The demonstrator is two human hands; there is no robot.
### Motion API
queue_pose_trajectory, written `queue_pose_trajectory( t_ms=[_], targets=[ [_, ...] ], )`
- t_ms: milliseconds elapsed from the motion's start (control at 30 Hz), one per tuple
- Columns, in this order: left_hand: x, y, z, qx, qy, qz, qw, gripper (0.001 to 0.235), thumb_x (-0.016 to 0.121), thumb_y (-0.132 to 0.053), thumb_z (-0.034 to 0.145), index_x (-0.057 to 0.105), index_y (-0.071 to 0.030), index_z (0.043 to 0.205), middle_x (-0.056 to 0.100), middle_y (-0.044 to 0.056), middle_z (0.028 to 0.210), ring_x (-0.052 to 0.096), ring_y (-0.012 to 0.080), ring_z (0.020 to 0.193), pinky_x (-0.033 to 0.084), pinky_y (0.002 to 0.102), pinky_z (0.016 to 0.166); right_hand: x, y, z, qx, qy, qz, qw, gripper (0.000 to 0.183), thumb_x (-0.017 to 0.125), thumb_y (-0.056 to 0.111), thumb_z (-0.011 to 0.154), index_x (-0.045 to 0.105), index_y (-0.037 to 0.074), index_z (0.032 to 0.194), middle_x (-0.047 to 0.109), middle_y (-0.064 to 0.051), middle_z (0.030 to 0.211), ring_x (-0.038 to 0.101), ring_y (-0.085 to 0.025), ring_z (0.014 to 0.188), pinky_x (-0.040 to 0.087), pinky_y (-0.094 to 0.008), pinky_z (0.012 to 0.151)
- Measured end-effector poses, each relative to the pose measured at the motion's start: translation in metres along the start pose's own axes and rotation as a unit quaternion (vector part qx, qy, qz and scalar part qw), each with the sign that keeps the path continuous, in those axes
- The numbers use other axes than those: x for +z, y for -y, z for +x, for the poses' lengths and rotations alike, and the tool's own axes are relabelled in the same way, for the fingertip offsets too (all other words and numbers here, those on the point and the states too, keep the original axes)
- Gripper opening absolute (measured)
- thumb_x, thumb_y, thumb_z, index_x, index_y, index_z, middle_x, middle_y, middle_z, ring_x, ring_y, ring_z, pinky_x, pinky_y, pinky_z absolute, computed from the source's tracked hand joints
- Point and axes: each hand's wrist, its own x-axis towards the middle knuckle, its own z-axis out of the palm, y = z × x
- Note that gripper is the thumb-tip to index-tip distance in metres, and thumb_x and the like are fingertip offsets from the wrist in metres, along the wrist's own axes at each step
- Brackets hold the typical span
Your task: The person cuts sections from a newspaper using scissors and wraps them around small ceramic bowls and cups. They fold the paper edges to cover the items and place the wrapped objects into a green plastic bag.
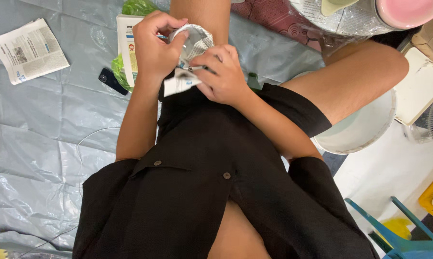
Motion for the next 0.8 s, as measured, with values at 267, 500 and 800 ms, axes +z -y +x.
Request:
queue_pose_trajectory(
  t_ms=[267, 500, 800],
  targets=[
    [0.002, -0.011, -0.002, -0.005, 0.0, 0.006, 1.0, 0.014, 0.08, 0.01, 0.088, 0.074, 0.002, 0.099, 0.07, 0.007, 0.095, 0.071, 0.0118, 0.079, 0.052, 0.024, 0.064, 0.007, 0.01, 0.004, 0.179, -0.117, 0.102, 0.972, 0.018, 0.076, 0.006, 0.088, 0.061, 0.004, 0.099, 0.063, -0.009, 0.113, 0.06, -0.028, 0.103, 0.047, -0.04, 0.093],
    [0.004, -0.012, -0.002, -0.012, -0.006, 0.003, 1.0, 0.014, 0.082, 0.008, 0.088, 0.075, 0.002, 0.097, 0.069, 0.007, 0.092, 0.072, 0.0111, 0.078, 0.05, 0.024, 0.062, 0.005, -0.007, -0.006, 0.039, -0.062, -0.068, 0.995, 0.027, 0.079, 0.005, 0.091, 0.07, 0.015, 0.115, 0.064, -0.001, 0.121, 0.061, -0.021, 0.115, 0.043, -0.042, 0.108],
    [0.0, -0.005, -0.004, -0.011, 0.014, -0.014, 1.0, 0.015, 0.082, 0.005, 0.089, 0.077, -0.001, 0.101, 0.069, 0.004, 0.096, 0.07, 0.0098, 0.081, 0.051, 0.022, 0.065, -0.03, -0.017, 0.004, -0.043, 0.158, -0.012, 0.986, 0.053, 0.083, 0.042, 0.092, 0.066, 0.01, 0.131, 0.065, -0.003, 0.13, 0.059, -0.022, 0.129, 0.029, -0.053, 0.117]
  ],
)
